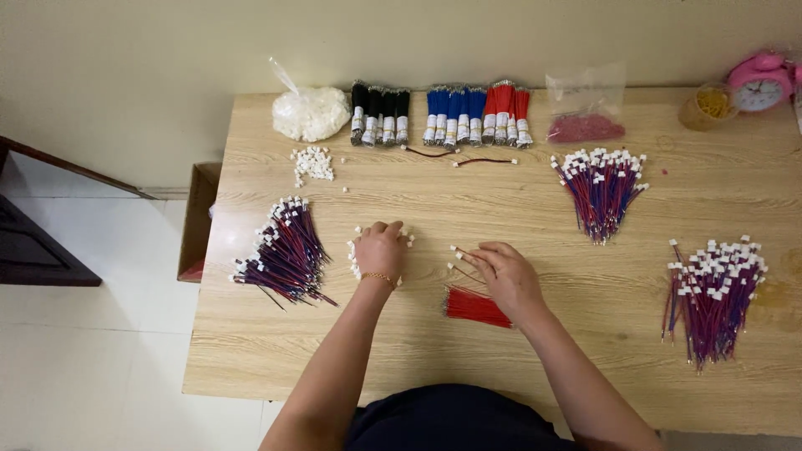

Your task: Assembling small electronic wires by attaching white plastic connectors to the ends of red wires

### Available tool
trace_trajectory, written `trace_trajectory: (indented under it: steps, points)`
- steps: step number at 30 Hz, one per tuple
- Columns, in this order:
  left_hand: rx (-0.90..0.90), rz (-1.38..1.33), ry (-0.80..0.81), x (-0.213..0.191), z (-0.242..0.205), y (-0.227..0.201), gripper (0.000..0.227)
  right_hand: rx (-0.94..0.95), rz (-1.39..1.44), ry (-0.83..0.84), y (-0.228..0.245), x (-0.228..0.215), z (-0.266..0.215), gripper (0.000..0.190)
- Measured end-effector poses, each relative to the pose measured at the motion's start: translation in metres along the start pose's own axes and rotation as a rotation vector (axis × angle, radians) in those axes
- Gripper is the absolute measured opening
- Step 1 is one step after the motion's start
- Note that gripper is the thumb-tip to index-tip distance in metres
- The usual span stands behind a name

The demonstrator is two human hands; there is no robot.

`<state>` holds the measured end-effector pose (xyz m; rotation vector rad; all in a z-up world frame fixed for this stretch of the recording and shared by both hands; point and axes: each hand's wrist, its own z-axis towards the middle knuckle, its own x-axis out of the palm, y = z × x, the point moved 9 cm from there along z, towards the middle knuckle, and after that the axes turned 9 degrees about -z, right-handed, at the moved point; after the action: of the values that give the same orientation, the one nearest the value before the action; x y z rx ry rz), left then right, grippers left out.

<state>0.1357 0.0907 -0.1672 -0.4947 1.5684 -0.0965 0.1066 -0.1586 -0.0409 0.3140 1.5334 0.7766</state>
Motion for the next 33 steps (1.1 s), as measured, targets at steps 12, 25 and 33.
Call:
trace_trajectory:
  steps: [12, 25, 33]
  points:
    - [0.145, 0.053, -0.089, 0.017, 0.009, 0.006, 0.012, 0.216, 0.140, 0.141, 0.031, -0.035, -0.005, 0.020]
    - [0.106, 0.091, 0.010, 0.008, 0.010, -0.005, 0.017, 0.167, 0.205, 0.020, 0.052, -0.060, -0.016, 0.014]
    - [0.051, -0.784, 0.067, -0.045, -0.019, -0.038, 0.013, 0.138, 0.288, -0.039, 0.052, -0.065, -0.012, 0.008]
